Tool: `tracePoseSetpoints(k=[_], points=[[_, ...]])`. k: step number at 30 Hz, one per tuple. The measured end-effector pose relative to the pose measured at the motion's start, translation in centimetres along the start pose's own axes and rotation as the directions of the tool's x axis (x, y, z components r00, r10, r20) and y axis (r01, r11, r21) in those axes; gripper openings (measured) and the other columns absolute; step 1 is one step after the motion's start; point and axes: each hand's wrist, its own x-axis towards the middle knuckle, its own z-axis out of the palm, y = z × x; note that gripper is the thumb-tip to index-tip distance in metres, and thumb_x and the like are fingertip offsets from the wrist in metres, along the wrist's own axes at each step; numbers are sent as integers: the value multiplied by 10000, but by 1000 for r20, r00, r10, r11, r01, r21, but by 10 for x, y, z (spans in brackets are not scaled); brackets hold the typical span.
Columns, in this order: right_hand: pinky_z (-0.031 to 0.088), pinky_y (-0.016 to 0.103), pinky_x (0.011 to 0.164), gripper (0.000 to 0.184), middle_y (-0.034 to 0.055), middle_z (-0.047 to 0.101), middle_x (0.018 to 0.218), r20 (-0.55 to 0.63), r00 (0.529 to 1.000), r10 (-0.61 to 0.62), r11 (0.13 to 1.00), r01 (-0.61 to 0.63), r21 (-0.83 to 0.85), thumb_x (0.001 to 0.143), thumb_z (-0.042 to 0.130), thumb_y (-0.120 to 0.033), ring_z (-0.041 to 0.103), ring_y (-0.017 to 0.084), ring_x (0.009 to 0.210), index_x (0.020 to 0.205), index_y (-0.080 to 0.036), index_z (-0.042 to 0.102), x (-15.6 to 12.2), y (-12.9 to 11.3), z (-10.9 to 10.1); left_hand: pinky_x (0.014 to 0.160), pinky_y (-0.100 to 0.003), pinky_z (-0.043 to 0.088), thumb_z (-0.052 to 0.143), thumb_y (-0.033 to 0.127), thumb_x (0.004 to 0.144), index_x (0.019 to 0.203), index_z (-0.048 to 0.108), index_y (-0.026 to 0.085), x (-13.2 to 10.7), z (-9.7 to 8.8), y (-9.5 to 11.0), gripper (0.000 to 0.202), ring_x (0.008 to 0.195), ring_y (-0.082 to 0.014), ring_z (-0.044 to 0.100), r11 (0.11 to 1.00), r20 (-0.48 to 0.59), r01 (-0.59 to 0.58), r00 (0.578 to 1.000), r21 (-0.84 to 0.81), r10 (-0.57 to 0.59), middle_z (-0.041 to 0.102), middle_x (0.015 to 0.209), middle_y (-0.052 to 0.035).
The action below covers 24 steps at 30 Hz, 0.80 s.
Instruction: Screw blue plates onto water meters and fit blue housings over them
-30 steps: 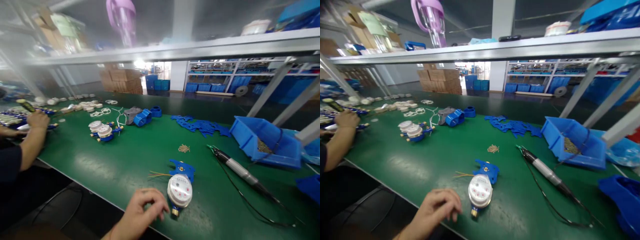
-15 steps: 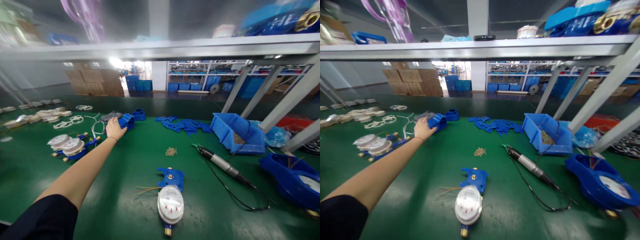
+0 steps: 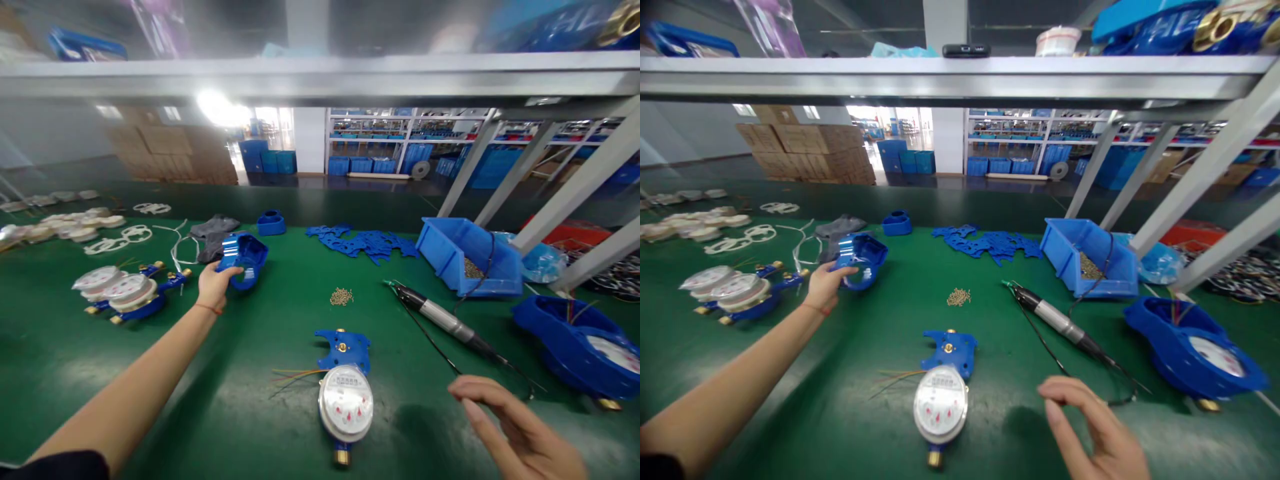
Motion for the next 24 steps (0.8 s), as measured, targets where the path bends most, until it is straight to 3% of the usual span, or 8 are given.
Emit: tracePoseSetpoints(k=[3, 5, 8, 10, 12, 15, 20, 24], points=[[535, 203, 760, 108, 15, 675, 932, 185, 948, -257, 963, 237, 126, 891, 544, -301, 654, 132, 867, 901, -231, 626, 35, -56, 36, 501, -176, 439, 624, 84, 699, 727, 566, 117, -66, -31, -2, 72, 545, -80, 489, 940, 109, 141, 988, -310, -113, 506, 654, 18], [525, 276, 829, 136, 42, 667, 995, 406, 856, -319, 948, 294, 125, 887, 551, -286, 631, 163, 933, 964, -211, 635, 59, -92, 60, 544, -189, 489, 637, 127, 644, 726, 581, 130, -110, -49, -2, 99, 543, -79, 500, 866, 152, 200, 978, -459, -146, 509, 640, 23], [485, 417, 906, 309, 120, 662, 1066, 785, 576, -228, 888, 454, -75, 811, 664, -302, 607, 277, 1028, 1082, -155, 650, 88, -132, 96, 583, -208, 530, 683, 170, 598, 761, 609, 139, -158, -64, 0, 181, 579, -90, 540, 769, 174, 232, 972, -596, -158, 573, 708, 5], [500, 452, 840, 376, 186, 679, 986, 911, 396, -116, 815, 563, -141, 703, 761, -265, 629, 354, 972, 1028, -91, 686, 99, -148, 117, 581, -212, 537, 719, 160, 576, 778, 622, 139, -176, -68, 2, 226, 606, -106, 564, 726, 188, 244, 969, -643, -159, 602, 746, -7], [514, 429, 749, 347, 207, 692, 885, 949, 305, -77, 796, 592, -125, 605, 809, -193, 652, 383, 887, 917, -69, 721, 104, -152, 132, 560, -196, 530, 725, 117, 567, 770, 629, 129, -184, -70, 4, 225, 588, -103, 563, 696, 197, 260, 965, -669, -172, 606, 721, -8], [492, 346, 710, 231, 151, 710, 860, 946, 309, -99, 842, 533, -86, 649, 758, -149, 667, 332, 869, 879, -129, 742, 104, -143, 137, 565, -208, 540, 650, 104, 649, 768, 641, 134, -189, -71, 3, 124, 572, -107, 579, 666, 182, 276, 961, -693, -209, 622, 696, -11], [431, 236, 702, 200, 68, 712, 896, 882, 436, -180, 957, 286, 54, 857, 531, -175, 646, 174, 822, 927, -152, 717, 96, -112, 124, 662, -310, 574, 483, 191, 863, 905, 665, 187, -194, -65, -9, 187, 778, -173, 658, 697, 180, 320, 946, -642, -268, 692, 940, -43], [405, 224, 674, 192, 43, 671, 838, 852, 472, -225, 974, 109, 197, 783, 606, -164, 585, 140, 743, 956, -116, 673, 92, -102, 122, 774, -276, 539, 504, 240, 893, 996, 657, 150, -194, -49, -28, 205, 915, -176, 637, 772, 222, 310, 950, -555, -221, 675, 1036, -78]])
